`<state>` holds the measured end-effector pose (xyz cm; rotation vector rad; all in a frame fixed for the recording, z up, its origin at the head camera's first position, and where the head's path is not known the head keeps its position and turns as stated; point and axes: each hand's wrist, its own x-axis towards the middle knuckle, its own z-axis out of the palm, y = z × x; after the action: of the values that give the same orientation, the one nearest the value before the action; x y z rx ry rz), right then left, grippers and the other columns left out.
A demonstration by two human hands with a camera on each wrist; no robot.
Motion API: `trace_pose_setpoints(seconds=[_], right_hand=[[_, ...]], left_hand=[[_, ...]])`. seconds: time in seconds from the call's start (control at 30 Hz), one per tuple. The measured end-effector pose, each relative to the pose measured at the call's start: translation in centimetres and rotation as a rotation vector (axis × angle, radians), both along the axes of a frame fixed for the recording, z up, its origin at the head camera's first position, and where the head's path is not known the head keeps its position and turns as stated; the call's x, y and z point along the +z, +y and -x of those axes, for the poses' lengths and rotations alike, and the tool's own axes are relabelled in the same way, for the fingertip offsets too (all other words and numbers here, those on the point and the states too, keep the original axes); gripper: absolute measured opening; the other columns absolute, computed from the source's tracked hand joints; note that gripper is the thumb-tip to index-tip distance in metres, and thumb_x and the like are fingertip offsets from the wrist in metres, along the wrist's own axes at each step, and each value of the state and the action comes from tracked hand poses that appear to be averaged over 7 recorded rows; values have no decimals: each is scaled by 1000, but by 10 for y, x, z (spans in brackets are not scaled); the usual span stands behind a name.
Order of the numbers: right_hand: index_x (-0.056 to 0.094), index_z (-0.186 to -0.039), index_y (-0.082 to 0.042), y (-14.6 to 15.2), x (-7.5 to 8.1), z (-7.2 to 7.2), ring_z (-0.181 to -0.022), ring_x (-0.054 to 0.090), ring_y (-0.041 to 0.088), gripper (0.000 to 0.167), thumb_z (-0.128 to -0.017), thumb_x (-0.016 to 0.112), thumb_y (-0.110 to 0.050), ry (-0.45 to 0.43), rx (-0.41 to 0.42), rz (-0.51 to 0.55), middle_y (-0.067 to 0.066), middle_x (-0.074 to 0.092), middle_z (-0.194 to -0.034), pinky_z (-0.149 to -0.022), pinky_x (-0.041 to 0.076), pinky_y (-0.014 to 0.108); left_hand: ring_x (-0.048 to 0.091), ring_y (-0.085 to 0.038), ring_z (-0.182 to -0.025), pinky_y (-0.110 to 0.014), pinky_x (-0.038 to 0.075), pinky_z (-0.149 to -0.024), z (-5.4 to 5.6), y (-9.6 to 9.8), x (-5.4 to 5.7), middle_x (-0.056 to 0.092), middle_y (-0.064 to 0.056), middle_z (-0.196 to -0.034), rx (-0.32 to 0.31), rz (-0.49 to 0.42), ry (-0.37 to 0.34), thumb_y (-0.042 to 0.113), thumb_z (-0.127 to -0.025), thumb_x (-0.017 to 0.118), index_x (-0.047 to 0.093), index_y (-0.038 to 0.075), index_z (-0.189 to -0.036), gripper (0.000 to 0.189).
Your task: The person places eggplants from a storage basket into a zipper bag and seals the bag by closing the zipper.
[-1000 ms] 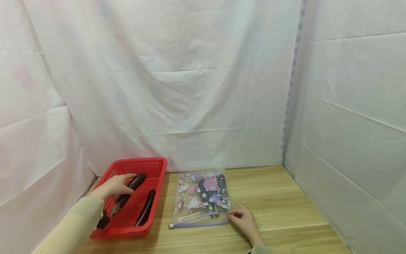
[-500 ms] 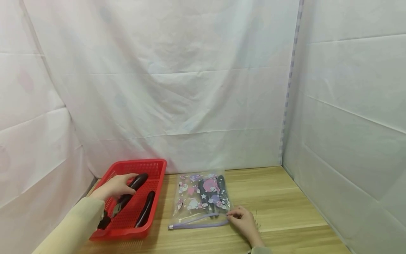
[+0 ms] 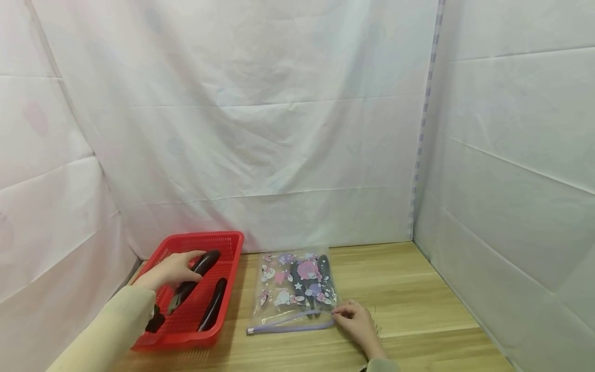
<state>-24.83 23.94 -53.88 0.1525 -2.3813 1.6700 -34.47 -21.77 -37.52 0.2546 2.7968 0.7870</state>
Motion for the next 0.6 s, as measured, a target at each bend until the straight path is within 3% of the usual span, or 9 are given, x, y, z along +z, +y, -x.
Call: trace_pose_setpoints(seconds=[0.17, 0.4, 0.6], right_hand=[[75, -84, -3, 1, -1, 0, -70, 54, 10, 6, -79, 75, 0, -14, 7, 4, 6, 63, -81, -64, 45, 24], [76, -81, -13, 10, -39, 16, -71, 56, 10, 8, -77, 79, -6, 44, -15, 0, -1, 63, -80, -63, 46, 24], [76, -81, -12, 9, -37, 17, -71, 55, 10, 10, -77, 79, -3, 41, -20, 4, 1, 63, -81, -63, 46, 24]], left_hand=[[61, -22, -73, -38, 54, -54, 1, 3, 1, 58, -17, -118, -12, -10, 4, 17, -78, 78, 43, 10, -145, 76], [61, -21, -70, -36, 54, -51, -1, 7, 2, 58, -18, -116, -21, -17, 2, 16, -78, 78, 44, 10, -145, 75], [62, -21, -69, -37, 54, -51, -1, 9, 1, 58, -18, -118, -13, -17, 6, 15, -77, 78, 44, 11, -145, 75]])
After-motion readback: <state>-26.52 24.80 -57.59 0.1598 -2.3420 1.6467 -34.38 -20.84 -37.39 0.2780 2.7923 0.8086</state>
